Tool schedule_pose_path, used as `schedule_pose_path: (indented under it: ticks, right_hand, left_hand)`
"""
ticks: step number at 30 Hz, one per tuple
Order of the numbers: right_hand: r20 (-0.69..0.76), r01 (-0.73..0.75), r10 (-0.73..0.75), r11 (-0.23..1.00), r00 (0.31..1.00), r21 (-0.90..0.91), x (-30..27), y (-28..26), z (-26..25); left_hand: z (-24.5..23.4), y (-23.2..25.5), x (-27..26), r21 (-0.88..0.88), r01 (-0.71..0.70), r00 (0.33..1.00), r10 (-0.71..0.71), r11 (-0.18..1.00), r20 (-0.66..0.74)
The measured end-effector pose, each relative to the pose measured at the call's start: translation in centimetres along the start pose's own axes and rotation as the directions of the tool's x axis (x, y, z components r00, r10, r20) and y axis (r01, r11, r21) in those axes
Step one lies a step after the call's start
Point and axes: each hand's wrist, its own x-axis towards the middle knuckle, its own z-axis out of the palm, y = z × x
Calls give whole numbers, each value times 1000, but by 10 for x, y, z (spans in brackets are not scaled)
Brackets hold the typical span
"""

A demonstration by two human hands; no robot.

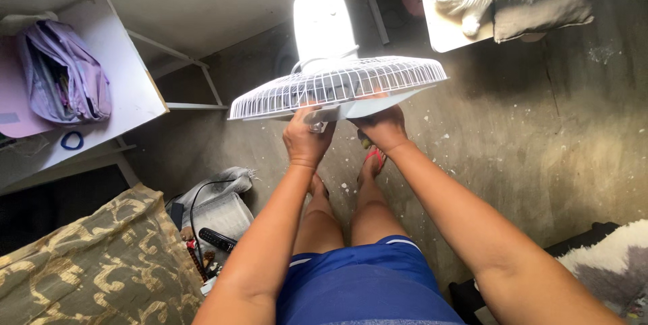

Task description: The person disassembles a white electric fan by removing the front grille, then the fan blades, and finally the rear grille. They wipe the fan blades with a cloth during the process. The video ends with the fan partially disassembled.

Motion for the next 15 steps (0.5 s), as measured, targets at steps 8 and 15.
schedule_pose_path:
  ticks: [8, 15]
  right_hand:
    - [54, 93, -88, 992, 995, -85, -4, 6, 4]
    - [48, 128, -128, 992, 991, -7, 0, 0, -9]
  left_hand:
    - [-30, -8, 22, -117, 105, 902, -45, 988, 429]
    - [-34, -17, 33, -133, 111, 787, -5, 985, 617]
